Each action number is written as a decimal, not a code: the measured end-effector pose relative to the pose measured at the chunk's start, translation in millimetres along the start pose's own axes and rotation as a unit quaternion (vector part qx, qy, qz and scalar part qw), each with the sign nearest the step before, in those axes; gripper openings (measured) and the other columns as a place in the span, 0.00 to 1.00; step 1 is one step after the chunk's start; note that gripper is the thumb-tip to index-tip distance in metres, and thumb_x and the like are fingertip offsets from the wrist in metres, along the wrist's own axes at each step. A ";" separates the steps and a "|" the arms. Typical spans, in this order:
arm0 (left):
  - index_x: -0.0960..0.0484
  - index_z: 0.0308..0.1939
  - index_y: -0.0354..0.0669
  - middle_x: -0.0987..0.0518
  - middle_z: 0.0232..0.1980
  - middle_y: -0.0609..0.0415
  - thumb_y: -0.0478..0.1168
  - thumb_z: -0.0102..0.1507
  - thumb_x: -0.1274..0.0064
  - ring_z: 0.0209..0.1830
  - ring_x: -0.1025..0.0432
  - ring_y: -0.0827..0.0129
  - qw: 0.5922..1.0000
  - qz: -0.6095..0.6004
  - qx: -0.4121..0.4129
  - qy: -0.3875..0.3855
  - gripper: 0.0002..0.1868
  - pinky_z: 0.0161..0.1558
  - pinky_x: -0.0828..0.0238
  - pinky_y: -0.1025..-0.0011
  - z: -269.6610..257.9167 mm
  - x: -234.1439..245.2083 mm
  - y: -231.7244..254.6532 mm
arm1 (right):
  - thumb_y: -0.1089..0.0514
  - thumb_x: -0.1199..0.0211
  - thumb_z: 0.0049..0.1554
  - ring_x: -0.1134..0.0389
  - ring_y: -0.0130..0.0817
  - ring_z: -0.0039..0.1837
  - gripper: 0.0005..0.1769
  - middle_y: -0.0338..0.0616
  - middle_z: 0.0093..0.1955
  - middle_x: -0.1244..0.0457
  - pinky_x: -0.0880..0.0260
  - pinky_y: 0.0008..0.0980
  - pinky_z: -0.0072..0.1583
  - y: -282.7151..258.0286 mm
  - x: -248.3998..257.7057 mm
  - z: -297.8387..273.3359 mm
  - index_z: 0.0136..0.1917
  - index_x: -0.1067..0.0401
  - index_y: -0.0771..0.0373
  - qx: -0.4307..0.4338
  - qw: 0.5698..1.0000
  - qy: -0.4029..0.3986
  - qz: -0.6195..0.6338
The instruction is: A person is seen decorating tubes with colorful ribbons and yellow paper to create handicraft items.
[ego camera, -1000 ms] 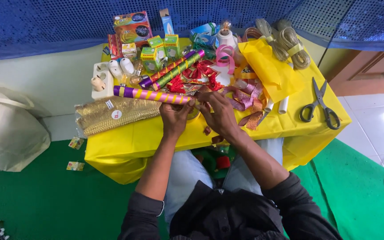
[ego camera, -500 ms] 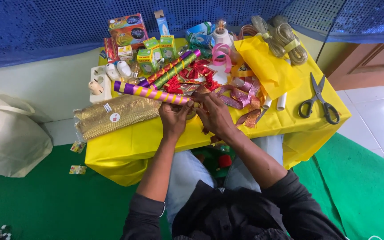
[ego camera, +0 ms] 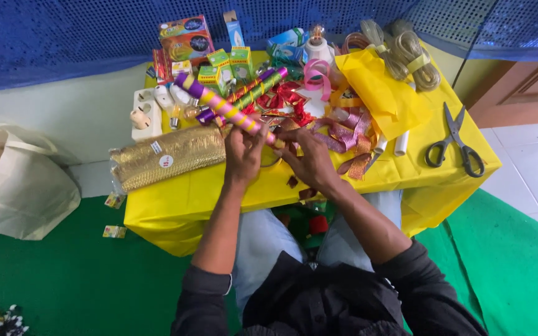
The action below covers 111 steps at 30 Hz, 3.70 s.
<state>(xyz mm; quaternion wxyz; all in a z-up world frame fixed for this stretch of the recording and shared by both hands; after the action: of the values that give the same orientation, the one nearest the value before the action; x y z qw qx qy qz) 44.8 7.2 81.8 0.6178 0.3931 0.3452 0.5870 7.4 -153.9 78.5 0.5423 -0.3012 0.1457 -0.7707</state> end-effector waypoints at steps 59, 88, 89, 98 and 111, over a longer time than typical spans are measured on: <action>0.17 0.40 0.40 0.18 0.36 0.48 0.30 0.64 0.40 0.36 0.20 0.56 0.937 0.244 -0.216 0.125 0.03 0.35 0.21 0.67 0.7 61.9 -33.2 | 0.61 0.31 0.58 0.26 0.53 0.45 0.03 0.50 0.43 0.28 0.26 0.46 0.50 40.0 77.9 -67.0 0.44 0.20 0.63 -0.018 0.977 0.033 -0.210; 0.31 0.16 0.48 0.23 0.22 0.56 0.41 0.63 0.36 0.23 0.25 0.60 0.925 0.236 -0.291 -0.057 0.24 0.29 0.29 0.69 -10.9 27.2 -47.1 | 0.54 0.35 0.61 0.28 0.48 0.46 0.09 0.48 0.40 0.30 0.35 0.49 0.60 52.4 62.5 -75.0 0.44 0.19 0.59 0.031 0.986 -0.083 -0.140; 0.31 0.16 0.48 0.23 0.22 0.56 0.38 0.61 0.36 0.23 0.25 0.60 0.922 0.246 -0.294 -0.054 0.23 0.29 0.29 0.68 -12.1 27.0 -44.3 | 0.55 0.34 0.62 0.29 0.49 0.46 0.08 0.47 0.39 0.31 0.34 0.49 0.58 54.0 65.3 -75.8 0.45 0.19 0.59 0.026 0.987 -0.061 -0.146; 0.33 0.15 0.48 0.27 0.19 0.57 0.37 0.64 0.36 0.21 0.27 0.59 0.925 0.228 -0.303 -0.032 0.25 0.30 0.31 0.71 -10.9 24.7 -29.1 | 0.64 0.33 0.61 0.27 0.49 0.44 0.02 0.48 0.39 0.30 0.28 0.44 0.50 45.6 88.7 -57.6 0.48 0.20 0.62 -0.079 0.991 0.016 -0.110; 0.30 0.20 0.34 0.24 0.25 0.50 0.25 0.60 0.40 0.20 0.37 0.69 0.950 0.208 -0.233 0.016 0.17 0.26 0.39 0.72 -13.0 32.0 -2.0 | 0.73 0.43 0.68 0.32 0.33 0.41 0.01 0.49 0.43 0.35 0.24 0.29 0.46 23.9 105.5 46.7 0.54 0.32 0.74 -0.119 0.991 0.017 0.062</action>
<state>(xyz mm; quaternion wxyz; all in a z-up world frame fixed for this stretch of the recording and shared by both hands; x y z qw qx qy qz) 36.5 40.2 75.2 0.5505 0.2917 0.1189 0.7732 30.1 -255.4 133.9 0.5468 -0.3411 0.2636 -0.7177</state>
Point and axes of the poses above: each hand's wrist, its own z-axis towards the middle knuckle, its own x-axis out of the back of the hand, y = z × x, the point moved 6 cm from there along z, towards the middle knuckle
